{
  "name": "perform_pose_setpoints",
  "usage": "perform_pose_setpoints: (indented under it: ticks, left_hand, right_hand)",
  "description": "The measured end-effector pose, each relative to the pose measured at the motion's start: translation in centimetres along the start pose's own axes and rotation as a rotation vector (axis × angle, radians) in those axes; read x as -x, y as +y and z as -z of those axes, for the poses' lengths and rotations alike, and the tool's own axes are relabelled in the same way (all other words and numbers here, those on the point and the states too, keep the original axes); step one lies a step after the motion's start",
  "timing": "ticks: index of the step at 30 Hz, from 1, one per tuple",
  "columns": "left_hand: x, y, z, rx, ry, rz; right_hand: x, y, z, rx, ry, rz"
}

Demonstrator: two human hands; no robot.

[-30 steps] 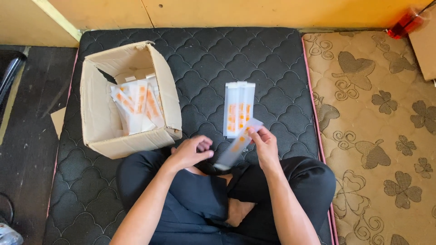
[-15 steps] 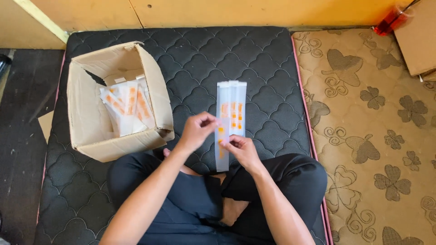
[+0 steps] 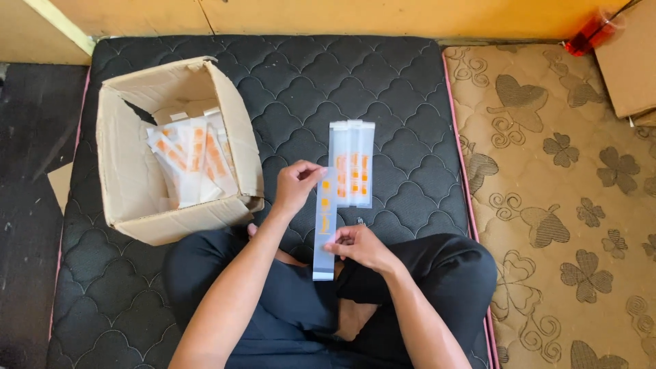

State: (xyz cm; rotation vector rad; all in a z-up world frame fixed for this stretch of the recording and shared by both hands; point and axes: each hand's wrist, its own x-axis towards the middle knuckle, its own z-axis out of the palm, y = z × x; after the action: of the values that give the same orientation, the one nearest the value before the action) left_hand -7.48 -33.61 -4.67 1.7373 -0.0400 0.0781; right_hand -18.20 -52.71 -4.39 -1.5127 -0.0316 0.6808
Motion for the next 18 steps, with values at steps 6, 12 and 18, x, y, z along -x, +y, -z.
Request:
perform_pose_setpoints:
  ticks: [6,12,18]
  left_hand:
    - [0.0,-0.3,0.5,0.035,0.027,-0.006]
    - [-0.2,0.7,0.5,0.058,0.008,-0.008]
    - [-0.4,-0.1,0.6,0.109,0.024,-0.009]
  right_hand:
    - [0.0,0.1,-0.2,0.06,-0.079,-0.022]
    - [1.0,-2.7,-1.0,0.052,-0.085,-0.059]
    - [0.9,-2.5,-0.9,0.103,-0.162,-0.094]
